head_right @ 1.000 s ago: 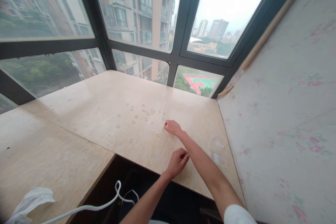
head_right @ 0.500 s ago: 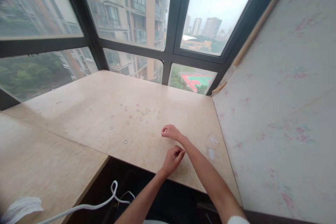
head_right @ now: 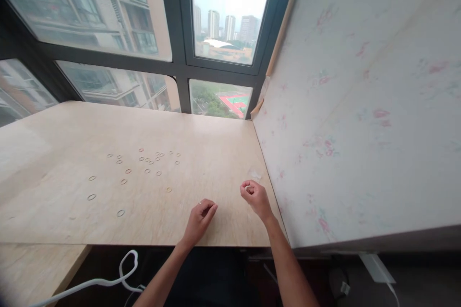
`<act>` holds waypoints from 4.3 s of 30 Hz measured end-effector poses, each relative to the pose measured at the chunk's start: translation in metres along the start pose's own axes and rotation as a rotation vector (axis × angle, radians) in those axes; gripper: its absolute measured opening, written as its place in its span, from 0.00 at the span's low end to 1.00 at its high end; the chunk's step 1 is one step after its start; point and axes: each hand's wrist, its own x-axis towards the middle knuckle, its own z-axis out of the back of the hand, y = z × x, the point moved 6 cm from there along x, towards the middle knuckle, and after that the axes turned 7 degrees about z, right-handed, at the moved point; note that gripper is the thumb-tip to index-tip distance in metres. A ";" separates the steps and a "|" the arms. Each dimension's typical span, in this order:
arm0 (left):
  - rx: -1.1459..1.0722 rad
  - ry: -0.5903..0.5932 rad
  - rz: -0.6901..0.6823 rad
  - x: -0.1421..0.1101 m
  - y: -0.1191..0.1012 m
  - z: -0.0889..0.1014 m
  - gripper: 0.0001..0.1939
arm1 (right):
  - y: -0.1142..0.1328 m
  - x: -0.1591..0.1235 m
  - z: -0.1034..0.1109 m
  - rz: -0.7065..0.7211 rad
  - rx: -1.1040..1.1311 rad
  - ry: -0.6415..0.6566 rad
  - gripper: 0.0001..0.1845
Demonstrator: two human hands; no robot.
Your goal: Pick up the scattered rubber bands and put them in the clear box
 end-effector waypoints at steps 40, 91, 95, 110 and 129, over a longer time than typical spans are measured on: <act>-0.200 -0.069 0.257 0.017 0.017 0.047 0.14 | -0.037 -0.090 -0.016 0.150 -0.363 -0.201 0.24; 0.157 0.282 -0.049 0.102 -0.066 -0.070 0.06 | -0.041 -0.080 -0.016 -0.113 0.003 -0.218 0.16; 0.322 0.298 -0.104 0.107 -0.061 -0.101 0.06 | -0.039 -0.080 -0.015 -0.109 0.008 -0.233 0.15; 0.245 -0.032 0.030 0.046 0.010 -0.005 0.08 | -0.042 -0.084 -0.016 -0.136 0.028 -0.218 0.19; -0.110 -0.098 0.061 0.019 0.018 0.020 0.07 | 0.093 0.079 -0.198 0.190 -0.013 0.270 0.25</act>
